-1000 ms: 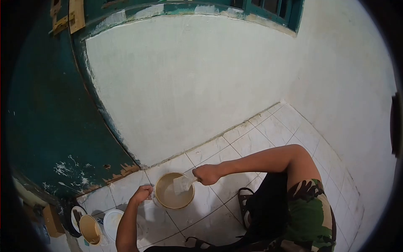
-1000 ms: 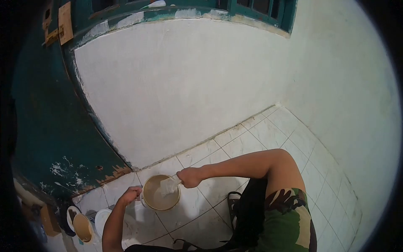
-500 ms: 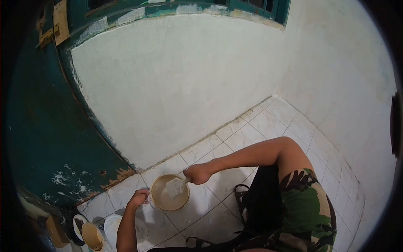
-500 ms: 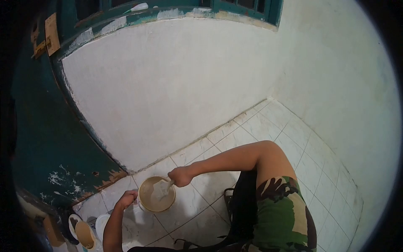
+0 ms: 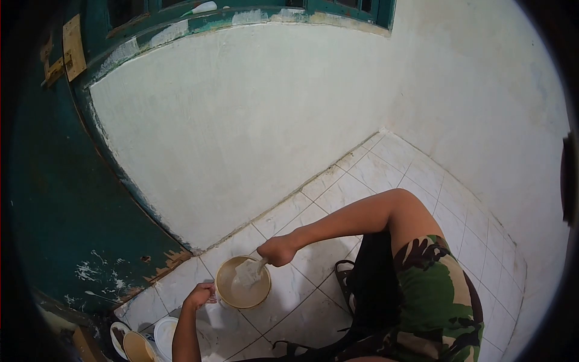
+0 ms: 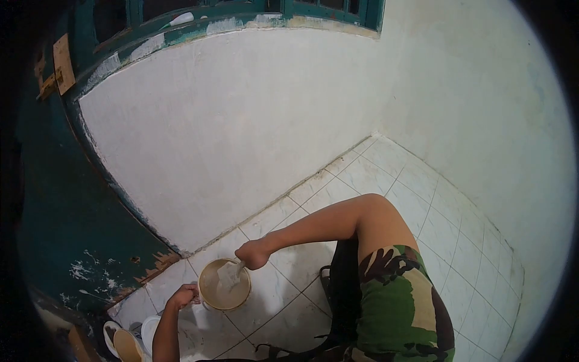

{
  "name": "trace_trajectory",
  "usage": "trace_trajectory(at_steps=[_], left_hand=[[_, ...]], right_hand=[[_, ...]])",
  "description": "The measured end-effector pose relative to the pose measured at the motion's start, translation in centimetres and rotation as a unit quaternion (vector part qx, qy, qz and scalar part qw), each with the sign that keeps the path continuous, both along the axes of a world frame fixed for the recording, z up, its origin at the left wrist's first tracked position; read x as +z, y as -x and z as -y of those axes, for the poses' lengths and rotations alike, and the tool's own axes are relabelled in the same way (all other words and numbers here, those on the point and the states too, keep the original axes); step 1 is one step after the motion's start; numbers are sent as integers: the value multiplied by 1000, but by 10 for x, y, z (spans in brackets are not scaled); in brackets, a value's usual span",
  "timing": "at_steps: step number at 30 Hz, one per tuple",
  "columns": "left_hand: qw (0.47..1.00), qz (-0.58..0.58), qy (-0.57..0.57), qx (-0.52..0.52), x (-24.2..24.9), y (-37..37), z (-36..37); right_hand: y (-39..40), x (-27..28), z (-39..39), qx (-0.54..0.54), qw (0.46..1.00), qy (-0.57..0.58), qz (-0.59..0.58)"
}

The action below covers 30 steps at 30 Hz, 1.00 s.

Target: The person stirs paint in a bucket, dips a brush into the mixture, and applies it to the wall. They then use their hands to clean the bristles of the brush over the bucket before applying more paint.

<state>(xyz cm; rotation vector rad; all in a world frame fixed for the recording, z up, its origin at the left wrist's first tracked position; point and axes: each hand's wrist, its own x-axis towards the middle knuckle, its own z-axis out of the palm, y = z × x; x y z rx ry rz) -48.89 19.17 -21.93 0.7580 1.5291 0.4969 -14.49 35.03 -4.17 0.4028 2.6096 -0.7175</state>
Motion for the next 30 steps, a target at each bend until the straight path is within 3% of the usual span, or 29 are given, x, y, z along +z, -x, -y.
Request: trace_trajectory(at_steps=[7,9,10,12,14,16,20,30], left_hand=[[1000,5,-16,11,16,-14,6],[994,-71,-75,-32,35,-27,6],[981,-131,-114,-87,9,-10,1],[985,-140,-84,-59,13,-14,2],[984,-142,-92,-53,10,-13,4],[994,-90,-64,27,12,-17,7],[995,-76,-41,48,39,-25,11],[993,-101,-54,37,27,-22,6]], right_hand=[[-3,1,4,1,1000,0,-24],[-5,3,5,-5,998,12,-63],[-6,8,4,-10,998,31,-49],[-9,20,5,-29,993,102,-45],[-10,21,5,-62,996,51,-27],[-11,18,4,-76,995,46,-54],[-8,30,7,-99,993,58,-15],[-12,22,12,-113,991,67,-24]])
